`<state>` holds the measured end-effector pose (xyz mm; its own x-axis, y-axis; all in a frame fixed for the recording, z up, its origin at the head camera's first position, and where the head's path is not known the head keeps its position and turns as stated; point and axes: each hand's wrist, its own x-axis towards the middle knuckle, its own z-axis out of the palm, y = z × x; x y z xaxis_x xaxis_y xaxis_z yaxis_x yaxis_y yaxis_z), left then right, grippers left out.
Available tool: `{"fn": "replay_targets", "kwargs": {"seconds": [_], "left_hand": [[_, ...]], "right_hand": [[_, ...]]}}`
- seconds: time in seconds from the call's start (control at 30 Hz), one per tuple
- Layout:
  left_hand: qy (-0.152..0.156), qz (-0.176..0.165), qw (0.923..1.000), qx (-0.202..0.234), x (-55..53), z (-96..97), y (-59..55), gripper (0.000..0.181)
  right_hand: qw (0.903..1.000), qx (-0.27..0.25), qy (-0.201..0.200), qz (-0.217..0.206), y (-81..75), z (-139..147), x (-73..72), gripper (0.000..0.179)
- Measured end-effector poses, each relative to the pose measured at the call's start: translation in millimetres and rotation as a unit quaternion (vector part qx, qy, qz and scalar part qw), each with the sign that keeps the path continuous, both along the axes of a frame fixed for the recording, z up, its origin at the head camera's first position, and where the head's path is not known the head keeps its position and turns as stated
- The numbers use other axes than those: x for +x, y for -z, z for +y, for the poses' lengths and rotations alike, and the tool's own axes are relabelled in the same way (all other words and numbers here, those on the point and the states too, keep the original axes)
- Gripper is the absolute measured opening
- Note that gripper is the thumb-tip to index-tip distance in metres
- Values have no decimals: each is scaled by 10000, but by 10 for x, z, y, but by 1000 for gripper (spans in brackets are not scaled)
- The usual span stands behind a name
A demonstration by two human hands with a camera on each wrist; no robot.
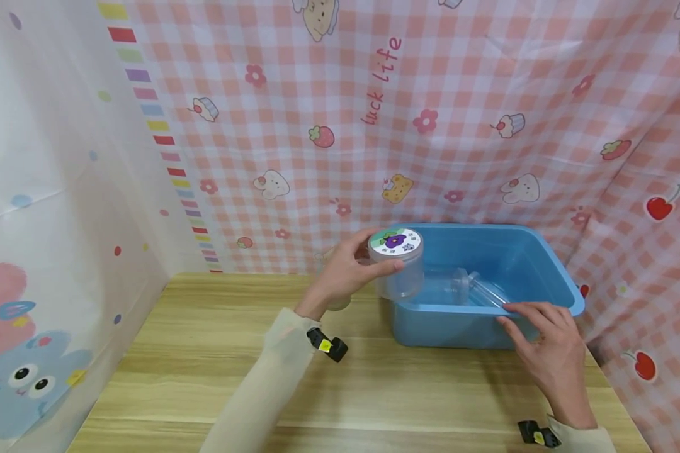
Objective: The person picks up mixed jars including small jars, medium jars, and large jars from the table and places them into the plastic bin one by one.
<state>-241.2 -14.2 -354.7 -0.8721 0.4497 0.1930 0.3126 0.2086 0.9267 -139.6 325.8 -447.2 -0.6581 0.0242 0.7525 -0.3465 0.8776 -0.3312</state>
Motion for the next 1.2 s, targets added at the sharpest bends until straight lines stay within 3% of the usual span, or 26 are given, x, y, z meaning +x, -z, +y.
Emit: {"fn": "replay_targets", "kwargs": {"seconds": [0.23,0.43,0.7,1.07,1.2], "left_hand": [[-142,-332,9993,76,-40,129,-9,67],[-410,-609,9970,-248,-81,241,-7,60],[-512,-428,9944,-825,-134,334,18,78],[-677,-142,9967,-419,-82,212,121,74],[-779,279,9947,-608,-87,162,148,79]], "right_hand": [[10000,-15,-26,30,-6,-4,-3,38],[10000,-13,-44,35,-2,-3,-8,38],[10000,-15,-29,27,-2,-6,-5,39],[10000,-23,-69,62,3,2,-12,38],[10000,-36,-62,62,9,2,-11,38]]}}
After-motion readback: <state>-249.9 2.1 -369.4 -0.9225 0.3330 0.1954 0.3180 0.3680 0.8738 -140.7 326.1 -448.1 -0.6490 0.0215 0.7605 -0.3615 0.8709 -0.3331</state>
